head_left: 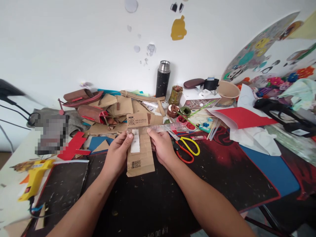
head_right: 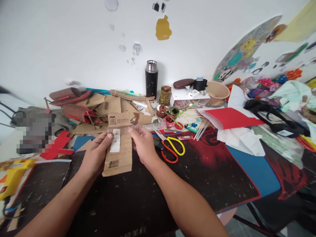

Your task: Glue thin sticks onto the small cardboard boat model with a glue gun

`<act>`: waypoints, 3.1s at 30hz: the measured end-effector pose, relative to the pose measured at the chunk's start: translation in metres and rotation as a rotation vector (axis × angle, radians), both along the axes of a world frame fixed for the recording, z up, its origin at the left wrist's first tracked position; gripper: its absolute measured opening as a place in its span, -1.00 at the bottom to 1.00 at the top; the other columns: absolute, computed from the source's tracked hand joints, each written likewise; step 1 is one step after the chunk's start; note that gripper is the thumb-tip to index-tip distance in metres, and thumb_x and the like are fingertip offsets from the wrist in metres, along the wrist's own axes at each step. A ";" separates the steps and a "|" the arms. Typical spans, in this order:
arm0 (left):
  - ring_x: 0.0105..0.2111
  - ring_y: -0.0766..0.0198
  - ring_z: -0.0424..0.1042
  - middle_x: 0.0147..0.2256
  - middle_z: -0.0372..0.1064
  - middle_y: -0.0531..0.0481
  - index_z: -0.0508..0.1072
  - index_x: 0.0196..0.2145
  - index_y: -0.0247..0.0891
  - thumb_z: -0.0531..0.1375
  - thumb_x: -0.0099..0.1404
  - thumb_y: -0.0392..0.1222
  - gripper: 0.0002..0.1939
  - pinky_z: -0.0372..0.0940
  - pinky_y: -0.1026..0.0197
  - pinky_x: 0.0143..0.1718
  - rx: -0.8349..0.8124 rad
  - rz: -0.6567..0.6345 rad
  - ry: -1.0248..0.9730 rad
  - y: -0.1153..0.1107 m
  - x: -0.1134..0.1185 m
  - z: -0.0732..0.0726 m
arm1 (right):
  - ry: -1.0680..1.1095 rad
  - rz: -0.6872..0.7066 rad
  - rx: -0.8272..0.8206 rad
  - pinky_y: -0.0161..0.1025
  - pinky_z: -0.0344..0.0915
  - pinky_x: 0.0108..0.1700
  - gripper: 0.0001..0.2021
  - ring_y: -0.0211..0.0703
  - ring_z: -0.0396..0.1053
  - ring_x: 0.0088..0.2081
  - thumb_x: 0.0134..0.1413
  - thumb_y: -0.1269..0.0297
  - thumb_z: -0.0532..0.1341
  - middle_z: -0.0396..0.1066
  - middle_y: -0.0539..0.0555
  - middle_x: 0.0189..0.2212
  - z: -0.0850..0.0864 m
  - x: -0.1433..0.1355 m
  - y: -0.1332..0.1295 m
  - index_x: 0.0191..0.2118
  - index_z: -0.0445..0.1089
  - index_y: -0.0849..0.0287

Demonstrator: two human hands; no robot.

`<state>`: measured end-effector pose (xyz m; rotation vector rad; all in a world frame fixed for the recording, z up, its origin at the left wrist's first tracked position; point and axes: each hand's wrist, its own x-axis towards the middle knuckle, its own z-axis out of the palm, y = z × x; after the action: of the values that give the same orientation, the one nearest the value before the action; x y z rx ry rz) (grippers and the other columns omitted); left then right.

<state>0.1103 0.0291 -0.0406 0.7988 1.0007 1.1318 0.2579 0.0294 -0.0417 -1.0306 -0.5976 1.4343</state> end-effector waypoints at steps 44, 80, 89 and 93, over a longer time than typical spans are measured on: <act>-0.49 0.25 0.52 -0.33 0.59 -0.08 0.57 -0.19 -0.30 0.50 0.16 -0.05 -0.64 0.45 0.28 -0.53 0.018 -0.261 0.036 0.008 -0.012 0.014 | -0.080 0.121 0.008 -0.38 -0.16 -0.64 -0.56 -0.41 0.00 -0.71 0.01 -0.07 0.44 0.09 -0.20 -0.74 0.003 0.011 0.003 -0.47 0.25 0.10; -0.51 0.28 0.47 -0.39 0.54 -0.01 0.54 -0.17 -0.29 0.50 0.13 -0.09 -0.62 0.40 0.29 -0.57 0.078 -0.116 -0.015 0.008 -0.009 0.017 | -0.094 0.212 -0.011 -0.36 -0.16 -0.64 -0.55 -0.39 0.00 -0.70 -0.01 -0.12 0.44 0.13 -0.17 -0.73 0.001 0.003 -0.002 -0.47 0.28 0.11; -0.57 0.32 0.42 -0.49 0.49 0.02 0.53 -0.23 -0.31 0.53 0.10 -0.05 -0.60 0.34 0.34 -0.63 0.046 -0.118 0.015 0.009 -0.010 0.017 | -0.081 0.214 -0.008 -0.36 -0.16 -0.62 -0.61 -0.38 0.01 -0.69 0.02 -0.07 0.44 0.14 -0.17 -0.73 -0.001 0.003 -0.003 -0.42 0.35 0.10; -0.57 0.33 0.42 -0.46 0.50 0.01 0.53 -0.26 -0.32 0.54 0.06 -0.06 -0.60 0.34 0.35 -0.63 0.027 -0.099 0.006 0.009 -0.011 0.017 | -0.054 0.236 0.003 -0.36 -0.18 -0.62 -0.62 -0.38 0.02 -0.69 0.03 -0.07 0.44 0.16 -0.17 -0.72 0.000 0.004 -0.003 -0.38 0.37 0.11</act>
<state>0.0993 0.0382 -0.0232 0.8643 0.9426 1.0602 0.2615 0.0266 -0.0417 -1.0250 -0.7809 1.6144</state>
